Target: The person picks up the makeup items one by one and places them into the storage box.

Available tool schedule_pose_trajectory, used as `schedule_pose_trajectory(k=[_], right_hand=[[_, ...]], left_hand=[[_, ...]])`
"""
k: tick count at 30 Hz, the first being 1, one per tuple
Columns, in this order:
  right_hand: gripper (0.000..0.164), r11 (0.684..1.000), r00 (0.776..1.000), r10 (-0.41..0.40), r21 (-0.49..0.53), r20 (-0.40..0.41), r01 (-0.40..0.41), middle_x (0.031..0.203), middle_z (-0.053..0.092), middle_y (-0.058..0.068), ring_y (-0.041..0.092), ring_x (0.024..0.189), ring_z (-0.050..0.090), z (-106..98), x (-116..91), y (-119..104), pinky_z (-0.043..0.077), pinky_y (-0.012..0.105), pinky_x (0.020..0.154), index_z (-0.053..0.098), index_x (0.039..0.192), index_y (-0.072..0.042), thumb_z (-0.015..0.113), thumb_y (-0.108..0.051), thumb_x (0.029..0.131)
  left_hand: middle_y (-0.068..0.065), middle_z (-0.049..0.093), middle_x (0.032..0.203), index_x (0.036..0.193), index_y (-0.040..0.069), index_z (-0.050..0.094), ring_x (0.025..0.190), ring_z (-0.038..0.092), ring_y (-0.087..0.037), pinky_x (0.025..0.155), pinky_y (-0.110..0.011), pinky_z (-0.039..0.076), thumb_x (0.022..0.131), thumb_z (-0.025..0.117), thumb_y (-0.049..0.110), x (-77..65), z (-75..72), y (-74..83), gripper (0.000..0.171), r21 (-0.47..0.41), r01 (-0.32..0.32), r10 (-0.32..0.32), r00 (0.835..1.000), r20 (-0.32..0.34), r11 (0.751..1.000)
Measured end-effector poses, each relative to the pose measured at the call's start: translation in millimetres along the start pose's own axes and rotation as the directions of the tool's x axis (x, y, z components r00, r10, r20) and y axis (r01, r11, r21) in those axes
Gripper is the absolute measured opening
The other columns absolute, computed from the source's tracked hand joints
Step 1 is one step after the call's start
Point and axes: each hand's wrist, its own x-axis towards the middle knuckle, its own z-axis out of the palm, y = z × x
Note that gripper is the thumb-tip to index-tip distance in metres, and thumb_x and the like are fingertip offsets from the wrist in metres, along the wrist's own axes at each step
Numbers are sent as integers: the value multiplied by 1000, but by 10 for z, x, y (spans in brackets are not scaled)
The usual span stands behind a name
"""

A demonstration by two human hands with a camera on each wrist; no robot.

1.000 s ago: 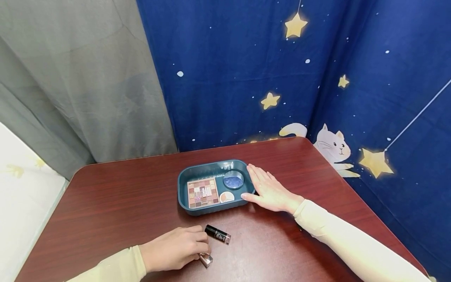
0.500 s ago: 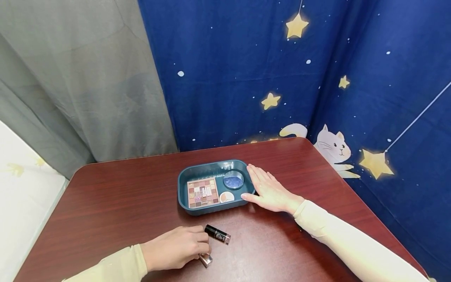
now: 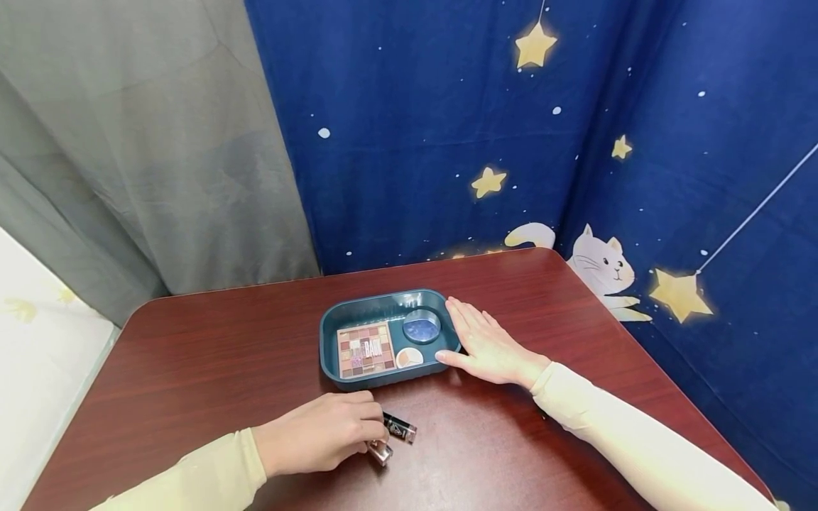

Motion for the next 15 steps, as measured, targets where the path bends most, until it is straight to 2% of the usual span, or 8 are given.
schedule_pose_trajectory(k=[9, 15], right_hand=[[106, 1000, 1000, 11, -10, -2, -11, 168, 10, 5, 27, 152, 16, 15, 2, 10, 20, 58, 117, 8, 162, -10, 34, -82, 90], [106, 1000, 1000, 11, -3, -7, -11, 168, 10, 5, 29, 151, 18, 27, 8, 14, 19, 58, 117, 8, 162, -9, 33, -83, 89]], left_hand=[[16, 54, 90, 103, 28, 69, 89, 48, -2, 78, -13, 44, 88, 80, 18, 73, -139, -37, 20, 6, 9, -9, 999, -33, 1000], [15, 58, 94, 102, 26, 70, 92, 51, -2, 84, -17, 47, 88, 80, 17, 146, -264, -84, 20, 9, 20, -20, 999, -29, 1000]])
